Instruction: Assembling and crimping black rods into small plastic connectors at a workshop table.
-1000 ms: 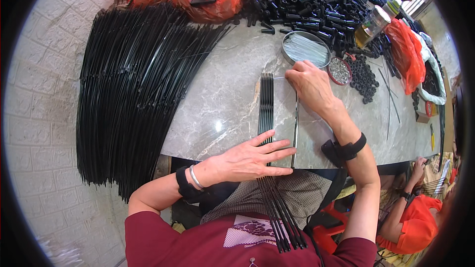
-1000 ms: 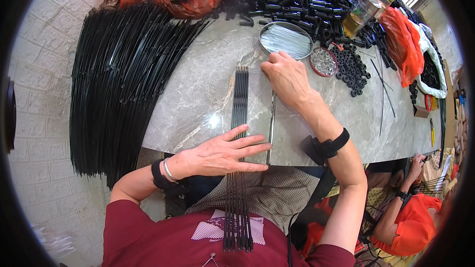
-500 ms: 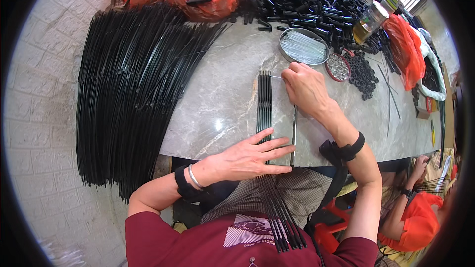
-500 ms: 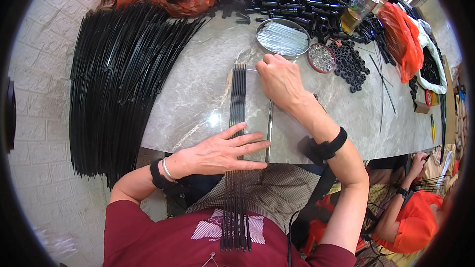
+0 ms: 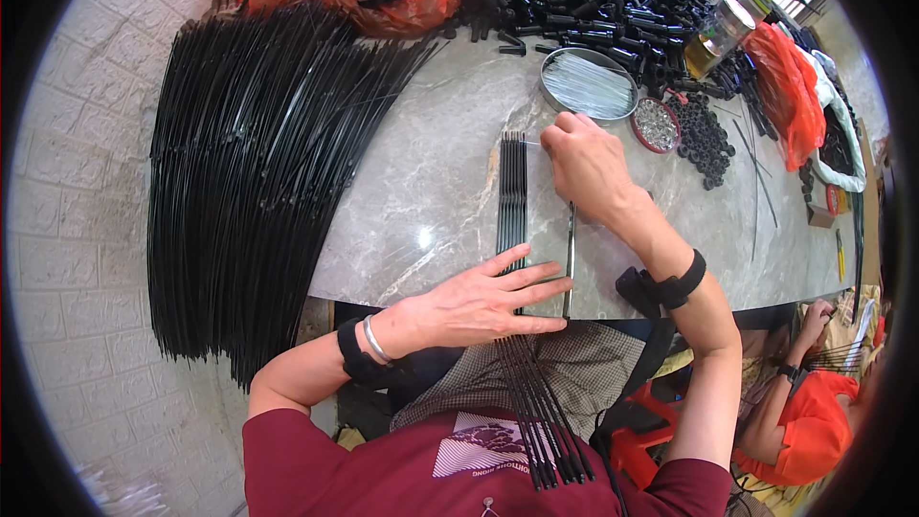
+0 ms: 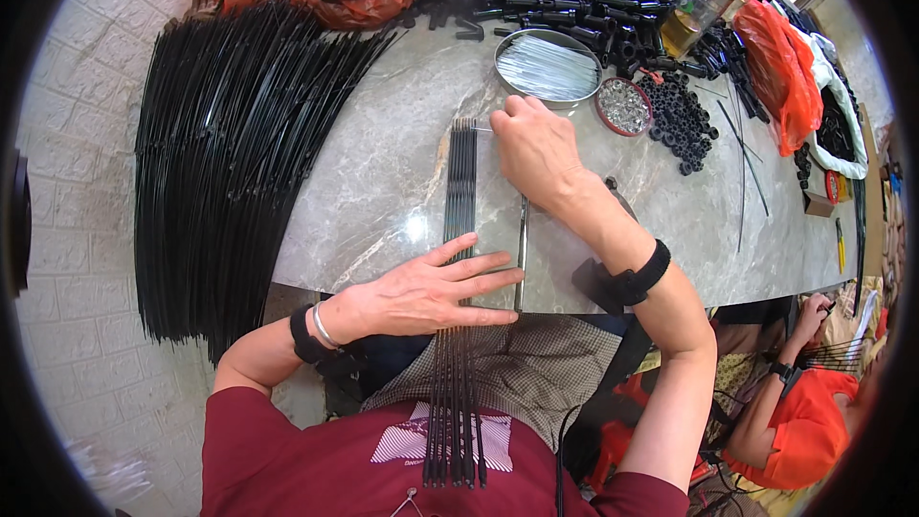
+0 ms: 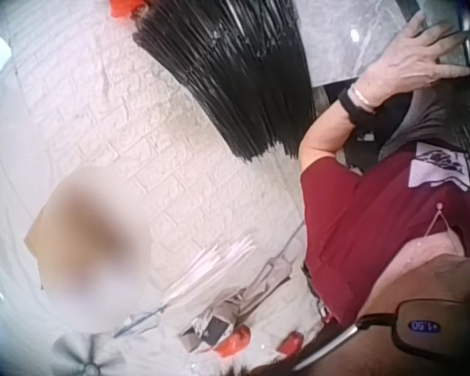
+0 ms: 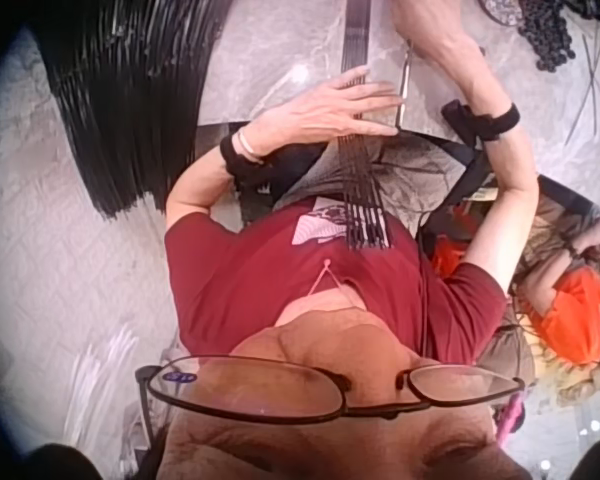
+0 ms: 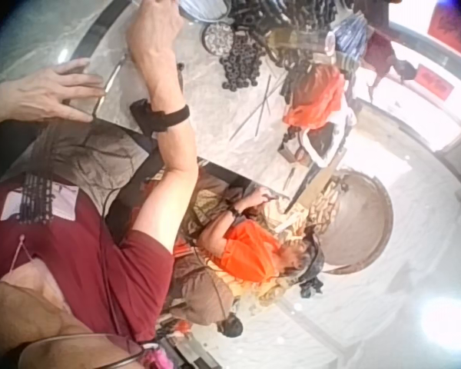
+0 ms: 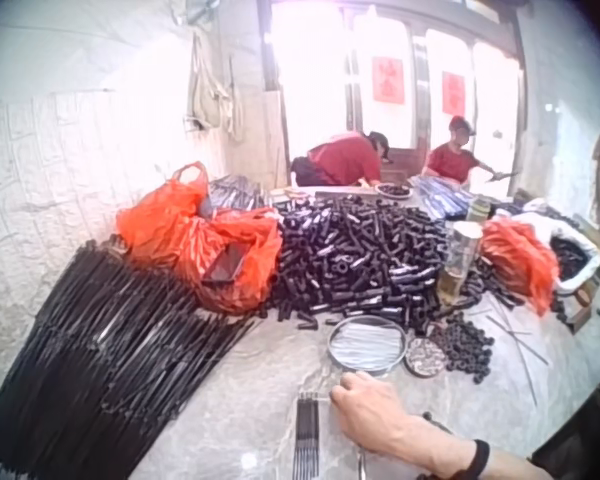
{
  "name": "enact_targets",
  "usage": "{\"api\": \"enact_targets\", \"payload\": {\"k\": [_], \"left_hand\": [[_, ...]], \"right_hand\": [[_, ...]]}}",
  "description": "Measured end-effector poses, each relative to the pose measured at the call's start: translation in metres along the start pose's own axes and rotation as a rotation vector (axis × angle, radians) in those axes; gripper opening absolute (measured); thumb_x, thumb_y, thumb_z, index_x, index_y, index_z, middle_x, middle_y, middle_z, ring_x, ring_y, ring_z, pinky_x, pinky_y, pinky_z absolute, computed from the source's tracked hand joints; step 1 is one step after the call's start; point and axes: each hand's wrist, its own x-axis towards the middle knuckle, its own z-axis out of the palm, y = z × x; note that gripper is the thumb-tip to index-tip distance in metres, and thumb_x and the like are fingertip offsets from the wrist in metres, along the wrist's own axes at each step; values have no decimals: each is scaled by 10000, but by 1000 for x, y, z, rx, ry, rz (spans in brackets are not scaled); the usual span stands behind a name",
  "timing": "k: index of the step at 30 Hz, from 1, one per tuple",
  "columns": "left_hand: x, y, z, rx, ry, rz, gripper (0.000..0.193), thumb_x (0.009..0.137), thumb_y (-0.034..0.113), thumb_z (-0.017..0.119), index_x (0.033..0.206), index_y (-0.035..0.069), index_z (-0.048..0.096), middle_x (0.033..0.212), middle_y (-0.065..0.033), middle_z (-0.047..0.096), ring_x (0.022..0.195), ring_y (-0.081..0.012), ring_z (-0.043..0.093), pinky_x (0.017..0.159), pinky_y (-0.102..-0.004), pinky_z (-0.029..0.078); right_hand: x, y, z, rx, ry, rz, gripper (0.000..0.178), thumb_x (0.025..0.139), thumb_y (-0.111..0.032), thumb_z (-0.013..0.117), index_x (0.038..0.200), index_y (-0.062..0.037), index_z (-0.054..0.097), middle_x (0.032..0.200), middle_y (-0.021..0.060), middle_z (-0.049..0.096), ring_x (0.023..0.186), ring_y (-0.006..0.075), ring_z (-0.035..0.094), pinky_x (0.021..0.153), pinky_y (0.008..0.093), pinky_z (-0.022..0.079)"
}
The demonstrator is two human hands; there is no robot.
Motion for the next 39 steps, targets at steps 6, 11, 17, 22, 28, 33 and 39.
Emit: {"api": "enact_targets", "payload": {"k": [6,11,17,22,28,33,39], "left_hand": [[0,-1,0,-10,5,4,593,715,169,678,1278,261,518,1468,-80,359,1366,-257,335,1143,-507,226],[-1,-1,-2,-21,-1,2,594,712,166,680,1276,259,521,1474,-81,352,1370,-262,330,1145,-507,226],[0,0,-2,-35,5,5,591,700,155,685,1262,253,529,1473,-81,352,1370,-266,332,1144,-509,233],[-2,1,-3,-25,-29,-11,621,750,119,632,1323,290,463,1489,-72,344,1378,-265,326,1146,-498,234],[1,-2,-2,-43,-25,-8,624,749,124,641,1323,294,464,1485,-72,349,1373,-264,332,1146,-497,235],[2,-3,-4,-20,-8,2,605,735,147,657,1302,276,489,1471,-79,360,1365,-265,341,1143,-502,241],[-1,-1,2,32,10,30,588,742,187,656,1302,263,495,1457,-86,372,1362,-261,342,1143,-510,234]], "right_hand": [[3,1,5,-74,41,-54,82,746,-23,563,818,-17,602,903,118,587,905,292,590,699,400,525],[0,-5,5,-8,29,54,76,779,-24,546,840,-21,592,878,107,569,891,304,577,714,403,493],[0,1,5,5,13,-15,108,723,9,581,827,-17,586,897,113,576,915,294,579,708,398,525],[-1,-14,7,-66,41,20,83,750,-12,555,825,-16,591,902,109,572,918,291,579,712,387,529],[3,-1,13,14,107,-12,70,749,-16,555,811,-15,588,899,118,568,907,292,580,712,391,526],[6,-4,12,5,65,42,103,795,-32,552,876,-37,616,905,101,570,915,288,569,737,394,495],[2,-7,13,-117,78,-90,101,743,-35,583,844,-28,590,914,114,568,931,267,571,739,362,512]]}}
